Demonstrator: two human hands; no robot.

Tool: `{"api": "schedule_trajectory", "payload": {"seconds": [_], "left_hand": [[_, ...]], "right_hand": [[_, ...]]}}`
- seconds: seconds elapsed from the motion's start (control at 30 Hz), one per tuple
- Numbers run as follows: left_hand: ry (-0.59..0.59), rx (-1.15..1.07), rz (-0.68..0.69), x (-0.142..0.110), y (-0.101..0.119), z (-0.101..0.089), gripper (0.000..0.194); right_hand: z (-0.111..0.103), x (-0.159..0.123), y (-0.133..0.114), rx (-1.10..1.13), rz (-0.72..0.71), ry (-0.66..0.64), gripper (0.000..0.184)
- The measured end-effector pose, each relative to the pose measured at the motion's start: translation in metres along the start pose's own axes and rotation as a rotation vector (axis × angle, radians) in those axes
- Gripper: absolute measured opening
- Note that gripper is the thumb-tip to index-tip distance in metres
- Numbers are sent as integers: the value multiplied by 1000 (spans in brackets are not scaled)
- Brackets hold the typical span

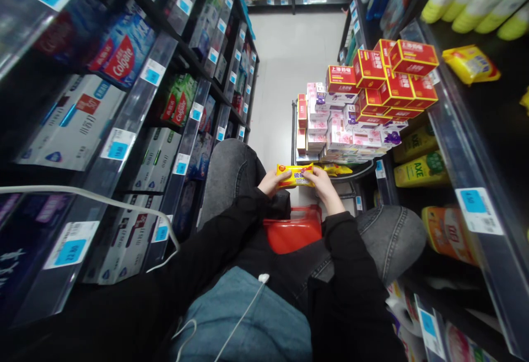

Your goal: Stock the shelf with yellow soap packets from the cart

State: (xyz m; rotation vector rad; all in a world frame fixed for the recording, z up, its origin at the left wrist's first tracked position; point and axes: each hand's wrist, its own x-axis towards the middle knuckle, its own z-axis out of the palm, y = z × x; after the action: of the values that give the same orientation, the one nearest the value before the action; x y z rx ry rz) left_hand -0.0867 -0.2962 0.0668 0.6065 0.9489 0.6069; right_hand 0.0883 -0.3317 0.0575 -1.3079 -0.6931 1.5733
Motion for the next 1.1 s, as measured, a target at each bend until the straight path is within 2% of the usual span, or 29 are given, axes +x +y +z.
{"api": "schedule_trajectory", "payload": {"seconds": [0.13,0.73,0.9,1.1], "left_hand": [[14,-6,-20,0,0,1,43],[141,-44,-44,-2,4,7,39],[190,-46,-38,2,1,6,42],[223,-52,-28,5,-2,5,54]], "right_hand": [[0,2,2,-11,-11,-5,39],[2,1,-2,40,-10,1,41],[1,2,-1,58,-8,9,44],[1,1,0,68,-7,6,43]]}}
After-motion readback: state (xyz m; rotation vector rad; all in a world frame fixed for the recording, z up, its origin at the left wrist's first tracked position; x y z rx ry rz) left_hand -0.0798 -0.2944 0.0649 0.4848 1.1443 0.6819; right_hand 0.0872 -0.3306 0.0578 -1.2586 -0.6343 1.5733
